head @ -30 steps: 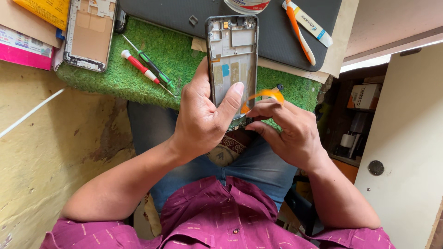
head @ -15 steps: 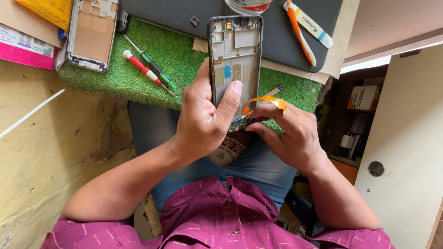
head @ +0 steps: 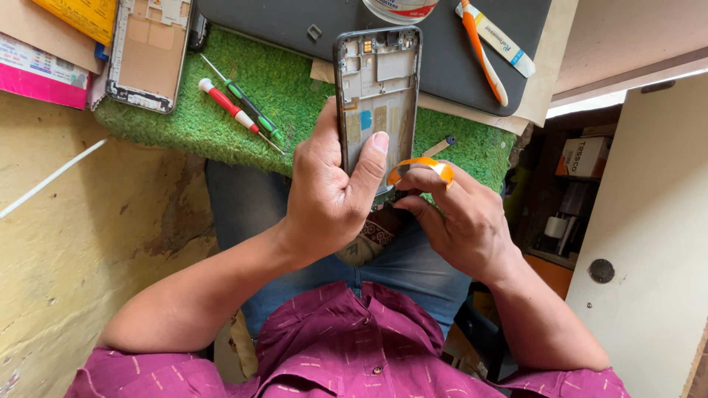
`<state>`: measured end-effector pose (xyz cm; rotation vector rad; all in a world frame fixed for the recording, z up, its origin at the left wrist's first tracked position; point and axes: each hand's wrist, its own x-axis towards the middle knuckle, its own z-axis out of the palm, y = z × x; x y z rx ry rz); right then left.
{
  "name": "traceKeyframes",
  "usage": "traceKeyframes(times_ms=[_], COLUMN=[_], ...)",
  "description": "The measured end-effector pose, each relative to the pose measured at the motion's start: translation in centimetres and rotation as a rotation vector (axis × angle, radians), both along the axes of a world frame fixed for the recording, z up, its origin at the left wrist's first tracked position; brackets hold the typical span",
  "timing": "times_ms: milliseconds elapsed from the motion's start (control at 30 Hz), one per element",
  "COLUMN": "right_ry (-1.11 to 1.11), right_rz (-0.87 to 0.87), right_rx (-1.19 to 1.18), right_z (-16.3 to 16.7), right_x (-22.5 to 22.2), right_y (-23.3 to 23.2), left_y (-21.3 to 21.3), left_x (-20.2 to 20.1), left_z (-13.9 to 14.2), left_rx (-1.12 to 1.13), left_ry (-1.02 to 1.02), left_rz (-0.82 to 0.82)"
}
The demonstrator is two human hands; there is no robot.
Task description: The person applies orange adhesive tape to the inside of a disassembled phone frame, presses it down, then uses a toothbrush to scrub the frame and small internal parts. They remove the battery from the phone body, handle the exposed motherboard, and scrub the board with the toothbrush.
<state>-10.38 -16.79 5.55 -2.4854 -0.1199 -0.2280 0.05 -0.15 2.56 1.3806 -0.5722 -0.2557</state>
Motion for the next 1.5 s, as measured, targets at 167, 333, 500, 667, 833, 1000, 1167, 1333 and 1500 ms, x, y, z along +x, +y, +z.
traceKeyframes(times_ms=[167,333,500,667,833,1000,1167,1333,1500], right_ry=[-0.024,-0.069,-0.097,-0.061,-0.048,-0.054,-0.045,-0.039,-0.066], right_rz=[0.01,-0.041,-0.001,0.008,0.014,0.034,0.038,0.032,0.012], right_rx=[0.025,0.048,0.042,-0.019,-0.039,-0.012,-0.003,-0.016,-0.037], right_z=[-0.4,-1.2,-1.0,-0.3,-0.1,-0.3,-0.4,-0.5,-0.6], right_x=[0.0,0.0,0.0,0.0,0.0,0.2,0.1,0.1,0.1], right_y=[-0.4,-0.6,-0.6,-0.1,0.2,-0.1,0.0,0.0,0.1], left_y=[0.0,0.0,0.2,0.2,0.2,0.1,0.1,0.0,0.1], left_x=[0.0,0.1,0.1,-0.1,-0.1,0.0,0.0,0.0,0.2], left_z=[-0.1,-0.1,0.0,0.0,0.0,0.0,-0.1,-0.2,-0.2], left_rx=[-0.023,-0.031,-0.034,-0.023,-0.025,-0.019,0.0,-0.021,0.004], left_ry=[-0.002,-0.02,-0.003,0.007,0.017,-0.02,-0.019,-0.013,0.022], left_rz=[0.0,0.005,-0.005,-0.004,0.003,0.018,0.017,0.012,0.008])
